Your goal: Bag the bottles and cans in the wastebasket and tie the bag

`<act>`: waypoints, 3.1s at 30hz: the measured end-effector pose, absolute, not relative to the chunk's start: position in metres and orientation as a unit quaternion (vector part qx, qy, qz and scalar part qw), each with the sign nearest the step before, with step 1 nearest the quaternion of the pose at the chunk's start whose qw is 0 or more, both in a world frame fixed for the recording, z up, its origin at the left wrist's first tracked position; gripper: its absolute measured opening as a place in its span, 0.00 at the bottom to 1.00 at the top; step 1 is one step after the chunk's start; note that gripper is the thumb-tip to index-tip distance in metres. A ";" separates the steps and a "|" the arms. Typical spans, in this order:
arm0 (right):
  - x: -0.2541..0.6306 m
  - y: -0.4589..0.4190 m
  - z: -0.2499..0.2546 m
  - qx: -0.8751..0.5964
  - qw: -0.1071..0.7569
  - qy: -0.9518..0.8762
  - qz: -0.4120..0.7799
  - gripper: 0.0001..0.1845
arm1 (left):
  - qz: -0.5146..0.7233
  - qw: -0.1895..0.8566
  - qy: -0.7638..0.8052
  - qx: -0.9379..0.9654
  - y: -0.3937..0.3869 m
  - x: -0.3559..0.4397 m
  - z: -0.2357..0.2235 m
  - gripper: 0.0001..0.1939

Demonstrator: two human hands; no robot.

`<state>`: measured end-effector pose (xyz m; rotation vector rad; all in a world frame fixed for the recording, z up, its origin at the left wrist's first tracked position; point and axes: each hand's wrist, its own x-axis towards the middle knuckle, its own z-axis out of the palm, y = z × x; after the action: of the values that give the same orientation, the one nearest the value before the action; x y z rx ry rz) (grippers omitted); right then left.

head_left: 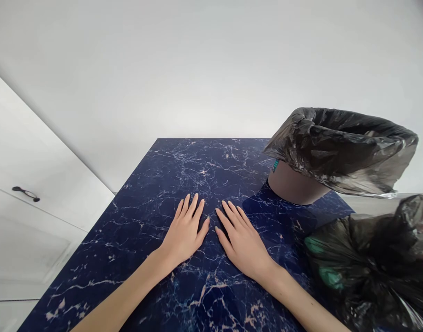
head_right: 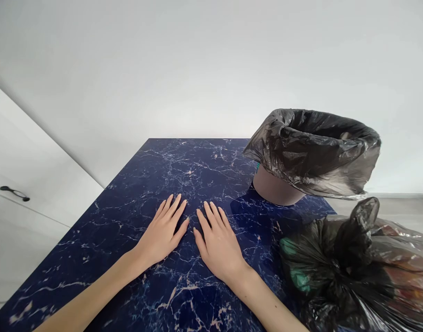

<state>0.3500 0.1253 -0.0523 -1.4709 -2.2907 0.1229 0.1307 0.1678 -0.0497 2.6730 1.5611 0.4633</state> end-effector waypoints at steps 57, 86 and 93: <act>0.350 0.125 -0.053 -0.530 0.207 -0.822 0.028 0.32 | 0.132 0.007 0.505 0.853 0.165 0.134 -0.040 0.33; 0.350 0.125 -0.052 -0.529 0.208 -0.822 0.026 0.32 | 0.118 0.012 0.513 0.850 0.165 0.136 -0.037 0.33; 0.349 0.125 -0.053 -0.530 0.213 -0.820 0.028 0.32 | 0.135 0.010 0.509 0.850 0.165 0.134 -0.042 0.33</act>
<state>0.3494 0.1250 -0.0532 -1.4711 -2.2764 0.0779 0.1342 0.1654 -0.0417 2.6532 1.5885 0.4214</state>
